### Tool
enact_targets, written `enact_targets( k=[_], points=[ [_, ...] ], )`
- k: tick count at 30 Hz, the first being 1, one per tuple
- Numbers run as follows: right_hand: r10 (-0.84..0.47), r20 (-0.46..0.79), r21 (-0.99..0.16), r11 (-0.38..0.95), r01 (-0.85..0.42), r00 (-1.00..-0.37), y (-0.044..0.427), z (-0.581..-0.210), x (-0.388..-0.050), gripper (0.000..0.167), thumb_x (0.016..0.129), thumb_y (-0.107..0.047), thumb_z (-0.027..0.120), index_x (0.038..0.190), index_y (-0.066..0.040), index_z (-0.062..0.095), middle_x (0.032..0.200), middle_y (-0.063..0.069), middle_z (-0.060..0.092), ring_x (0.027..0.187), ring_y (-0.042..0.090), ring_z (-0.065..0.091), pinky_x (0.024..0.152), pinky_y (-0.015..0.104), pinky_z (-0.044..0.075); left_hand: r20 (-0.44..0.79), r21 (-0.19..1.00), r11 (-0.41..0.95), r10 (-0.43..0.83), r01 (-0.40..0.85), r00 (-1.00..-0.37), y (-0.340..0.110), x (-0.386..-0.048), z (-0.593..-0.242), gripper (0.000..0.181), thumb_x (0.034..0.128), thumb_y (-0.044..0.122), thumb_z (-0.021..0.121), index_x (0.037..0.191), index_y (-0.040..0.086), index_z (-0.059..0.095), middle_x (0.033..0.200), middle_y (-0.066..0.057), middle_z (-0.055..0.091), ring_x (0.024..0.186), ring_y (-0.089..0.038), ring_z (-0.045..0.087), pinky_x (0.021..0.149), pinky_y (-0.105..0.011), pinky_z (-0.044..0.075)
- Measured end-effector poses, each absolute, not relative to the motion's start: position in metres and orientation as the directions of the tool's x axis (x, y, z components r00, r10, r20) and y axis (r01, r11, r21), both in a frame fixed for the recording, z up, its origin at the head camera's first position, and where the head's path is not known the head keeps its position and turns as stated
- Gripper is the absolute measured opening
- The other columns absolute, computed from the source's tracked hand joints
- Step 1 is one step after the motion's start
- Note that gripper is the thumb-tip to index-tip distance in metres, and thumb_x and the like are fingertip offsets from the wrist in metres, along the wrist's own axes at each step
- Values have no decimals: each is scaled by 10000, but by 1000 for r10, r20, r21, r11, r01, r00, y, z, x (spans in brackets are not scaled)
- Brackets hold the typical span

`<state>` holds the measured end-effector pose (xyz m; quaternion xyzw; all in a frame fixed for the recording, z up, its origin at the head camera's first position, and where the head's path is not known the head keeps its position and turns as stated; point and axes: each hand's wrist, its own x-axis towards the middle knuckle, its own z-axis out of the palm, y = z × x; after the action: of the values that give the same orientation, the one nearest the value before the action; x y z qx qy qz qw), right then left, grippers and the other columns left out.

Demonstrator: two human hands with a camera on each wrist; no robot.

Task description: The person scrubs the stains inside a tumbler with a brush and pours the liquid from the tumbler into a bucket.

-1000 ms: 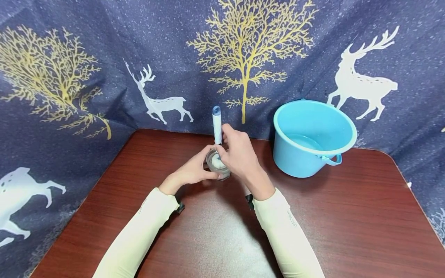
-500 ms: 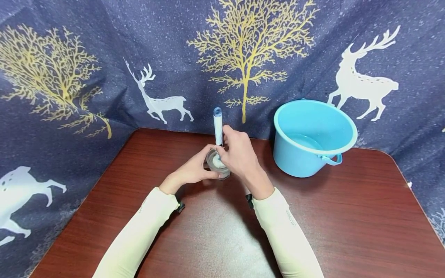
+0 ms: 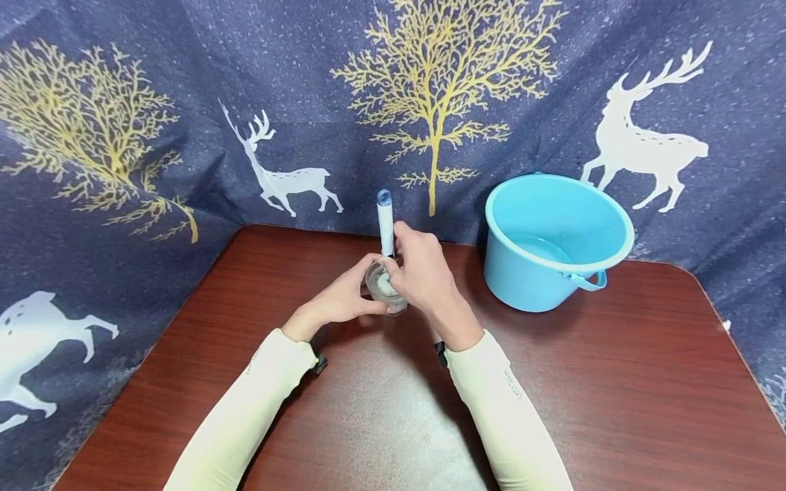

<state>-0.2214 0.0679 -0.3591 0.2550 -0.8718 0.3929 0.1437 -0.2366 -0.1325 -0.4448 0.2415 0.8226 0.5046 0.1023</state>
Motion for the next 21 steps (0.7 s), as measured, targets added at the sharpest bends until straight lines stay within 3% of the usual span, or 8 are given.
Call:
enact_targets(
  k=[21],
  points=[
    [-311,457,-591,594,-546,-833,66,-364,-222,184,878,-39,833,958,-75,672,858,84,758,813,224,747,746,419,608,66,881,380,492,282,-868,-132,-237,-447,819,841,190,927,1486,198,422,1417,-17,568,1298,-161,558,1060,-344,531]
  ],
)
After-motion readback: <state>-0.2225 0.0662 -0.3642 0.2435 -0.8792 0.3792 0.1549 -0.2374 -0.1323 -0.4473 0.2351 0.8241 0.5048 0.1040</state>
